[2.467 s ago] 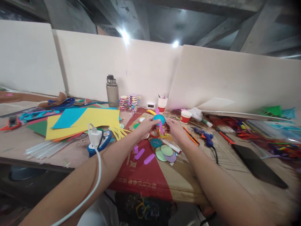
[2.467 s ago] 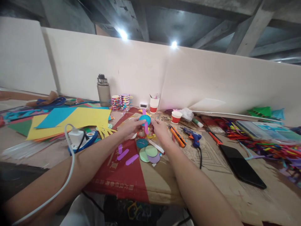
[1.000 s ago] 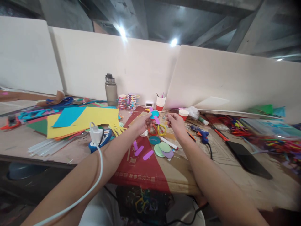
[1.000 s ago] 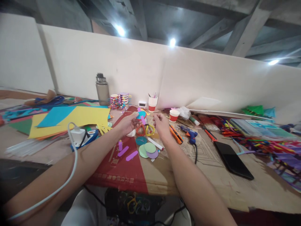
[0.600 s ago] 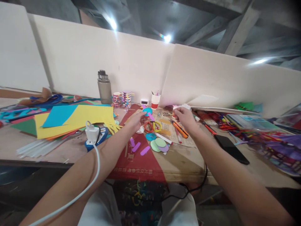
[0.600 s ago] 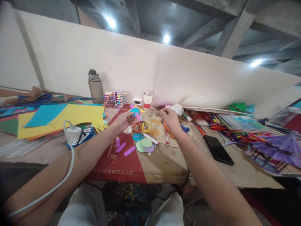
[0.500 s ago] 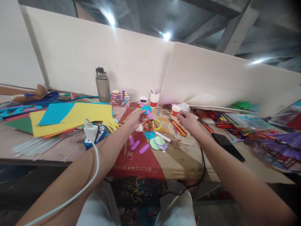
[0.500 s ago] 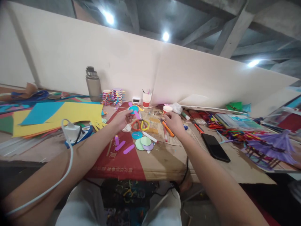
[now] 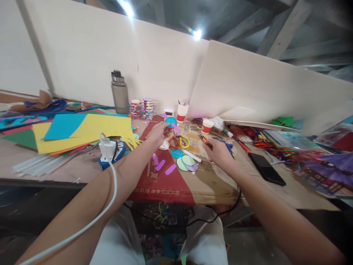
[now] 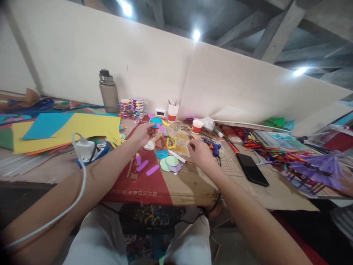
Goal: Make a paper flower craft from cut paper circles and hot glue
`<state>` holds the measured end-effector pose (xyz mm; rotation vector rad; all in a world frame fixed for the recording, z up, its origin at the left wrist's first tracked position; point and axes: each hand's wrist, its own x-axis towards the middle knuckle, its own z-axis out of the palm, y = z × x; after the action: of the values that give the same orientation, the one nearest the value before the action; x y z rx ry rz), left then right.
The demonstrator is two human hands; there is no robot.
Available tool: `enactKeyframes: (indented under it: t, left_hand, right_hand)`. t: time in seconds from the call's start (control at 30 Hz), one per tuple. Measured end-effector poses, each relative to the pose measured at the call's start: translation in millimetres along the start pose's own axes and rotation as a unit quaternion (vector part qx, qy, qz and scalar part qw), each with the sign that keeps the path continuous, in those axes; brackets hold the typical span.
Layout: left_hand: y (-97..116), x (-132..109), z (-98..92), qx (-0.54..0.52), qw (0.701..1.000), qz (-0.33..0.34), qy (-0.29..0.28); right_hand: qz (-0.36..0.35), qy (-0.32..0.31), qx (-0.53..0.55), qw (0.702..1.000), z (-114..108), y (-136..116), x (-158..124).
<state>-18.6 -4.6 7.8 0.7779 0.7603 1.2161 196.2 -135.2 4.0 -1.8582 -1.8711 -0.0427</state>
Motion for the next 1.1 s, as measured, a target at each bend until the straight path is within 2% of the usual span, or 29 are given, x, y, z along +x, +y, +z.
enactKeyframes:
  t: [0.17, 0.3, 0.4, 0.53, 0.67, 0.77, 0.93, 1.1]
  left_hand:
    - [-5, 5, -2.3, -0.009, 1.000, 0.002, -0.009]
    - [-8, 8, -3.8, -0.007, 1.000, 0.009, -0.017]
    - [-8, 9, -4.4, -0.016, 1.000, 0.023, -0.001]
    - [-5, 9, -4.5, -0.026, 0.998, 0.042, 0.033]
    - [-2, 7, -5.2, -0.033, 0.998, 0.045, 0.032]
    - [-1, 5, -6.2, -0.038, 0.998, 0.036, 0.017]
    - [2, 4, -6.8, -0.081, 0.996, 0.028, 0.012]
    - [5, 6, -6.3, -0.125, 0.991, 0.041, 0.022]
  right_hand:
    - [0.058, 0.013, -0.137, 0.989, -5, 21, 8]
    - [0.063, -0.022, -0.137, 0.988, 4, 18, 14]
    - [0.024, -0.017, -0.088, 0.996, 13, -5, 24]
    - [-0.020, -0.040, -0.058, 0.997, 28, -50, 44]
    - [0.043, -0.113, -0.085, 0.989, 50, -86, 67]
    - [0.055, -0.137, -0.080, 0.986, 66, -96, 79]
    - [0.070, -0.124, -0.026, 0.990, 73, -84, 90]
    - [0.096, -0.049, 0.053, 0.993, 65, -56, 84]
